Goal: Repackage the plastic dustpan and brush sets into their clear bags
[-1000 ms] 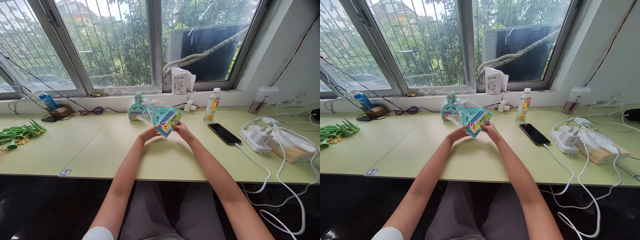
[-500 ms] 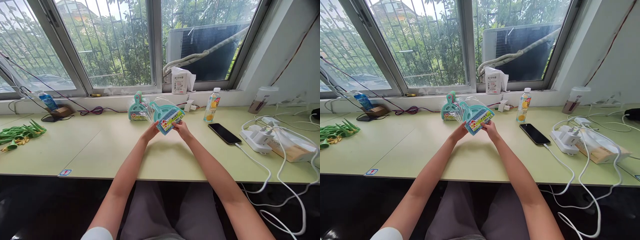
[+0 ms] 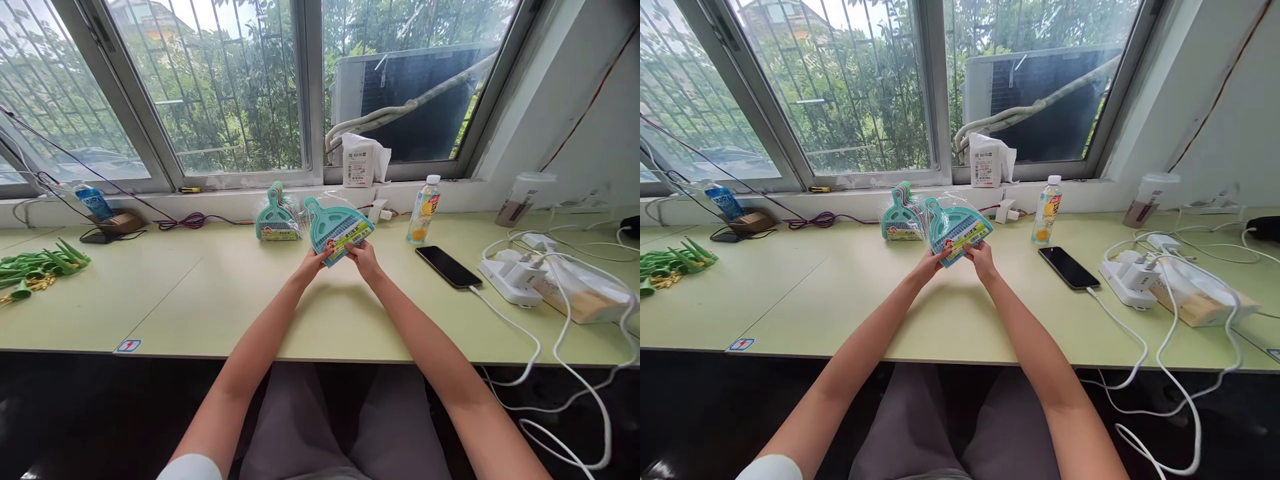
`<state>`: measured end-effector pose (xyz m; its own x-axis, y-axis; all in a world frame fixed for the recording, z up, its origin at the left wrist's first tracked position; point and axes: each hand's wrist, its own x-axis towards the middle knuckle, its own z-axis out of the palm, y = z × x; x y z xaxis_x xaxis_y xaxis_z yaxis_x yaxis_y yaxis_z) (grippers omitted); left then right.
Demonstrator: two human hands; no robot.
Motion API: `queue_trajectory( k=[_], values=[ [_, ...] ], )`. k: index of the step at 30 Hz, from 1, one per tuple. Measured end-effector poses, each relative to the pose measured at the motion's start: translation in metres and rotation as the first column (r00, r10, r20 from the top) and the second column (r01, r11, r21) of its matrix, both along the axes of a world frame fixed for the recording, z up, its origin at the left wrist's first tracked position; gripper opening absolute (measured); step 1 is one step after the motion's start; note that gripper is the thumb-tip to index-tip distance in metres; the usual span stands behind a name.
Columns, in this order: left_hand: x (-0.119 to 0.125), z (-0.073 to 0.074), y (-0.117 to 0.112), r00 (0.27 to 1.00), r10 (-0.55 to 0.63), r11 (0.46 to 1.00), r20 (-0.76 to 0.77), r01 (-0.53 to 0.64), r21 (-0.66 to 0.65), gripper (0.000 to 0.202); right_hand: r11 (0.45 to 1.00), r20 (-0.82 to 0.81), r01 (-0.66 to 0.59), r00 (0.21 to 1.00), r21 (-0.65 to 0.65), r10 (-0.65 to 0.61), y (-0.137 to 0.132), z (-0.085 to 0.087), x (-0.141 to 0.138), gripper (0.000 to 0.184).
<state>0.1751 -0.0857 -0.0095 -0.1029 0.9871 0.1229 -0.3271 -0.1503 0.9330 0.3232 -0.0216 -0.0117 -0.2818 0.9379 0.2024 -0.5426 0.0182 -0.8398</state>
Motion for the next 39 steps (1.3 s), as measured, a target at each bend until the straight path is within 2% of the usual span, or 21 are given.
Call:
queue_trajectory(
  k=[5, 9, 13, 17, 22, 25, 32, 36, 39],
  values=[
    [0.002, -0.001, 0.001, 0.997, 0.078, 0.997, 0.018, -0.078, -0.029, 0.057, 1.0, -0.017, 0.001, 1.0, -0.028, -0.001, -0.002, -0.001, -0.002, 0.029],
    [0.002, -0.002, 0.001, 0.997, 0.079, 0.997, -0.021, -0.079, -0.014, 0.061, 0.994, -0.011, -0.005, 1.0, -0.109, 0.004, 0.0, 0.002, -0.001, 0.02],
    [0.0, -0.005, 0.001, 0.99, 0.073, 0.997, -0.117, -0.073, 0.008, 0.065, 0.974, -0.05, 0.082, 0.994, -0.212, -0.094, 0.006, 0.004, 0.006, 0.014],
    [0.0, -0.007, 0.0, 0.981, 0.052, 0.999, -0.184, -0.049, 0.02, 0.063, 0.957, -0.035, 0.135, 0.988, -0.257, -0.149, 0.014, 0.001, 0.013, 0.021],
    [0.002, -0.007, -0.001, 0.982, 0.039, 0.999, -0.187, -0.034, 0.03, 0.064, 0.954, 0.009, 0.179, 0.983, -0.242, -0.182, 0.02, -0.004, 0.015, 0.036],
    [0.003, -0.007, -0.002, 0.981, 0.045, 0.999, -0.19, -0.041, 0.024, 0.065, 0.959, 0.011, 0.164, 0.986, -0.233, -0.166, 0.02, -0.004, 0.015, 0.035],
    [0.004, -0.004, -0.006, 0.98, 0.021, 1.0, -0.2, -0.019, 0.012, 0.068, 0.913, 0.001, 0.157, 0.986, -0.376, -0.169, 0.023, -0.001, 0.018, 0.031],
    [0.004, -0.005, -0.005, 0.984, 0.015, 1.0, -0.178, -0.012, 0.015, 0.068, 0.942, 0.02, 0.13, 0.991, -0.311, -0.13, 0.024, -0.001, 0.02, 0.033],
    [-0.001, -0.006, -0.001, 0.99, 0.025, 0.999, -0.138, -0.021, 0.026, 0.07, 0.986, -0.027, 0.014, 0.999, -0.169, -0.018, 0.021, 0.002, 0.02, 0.034]
  ],
)
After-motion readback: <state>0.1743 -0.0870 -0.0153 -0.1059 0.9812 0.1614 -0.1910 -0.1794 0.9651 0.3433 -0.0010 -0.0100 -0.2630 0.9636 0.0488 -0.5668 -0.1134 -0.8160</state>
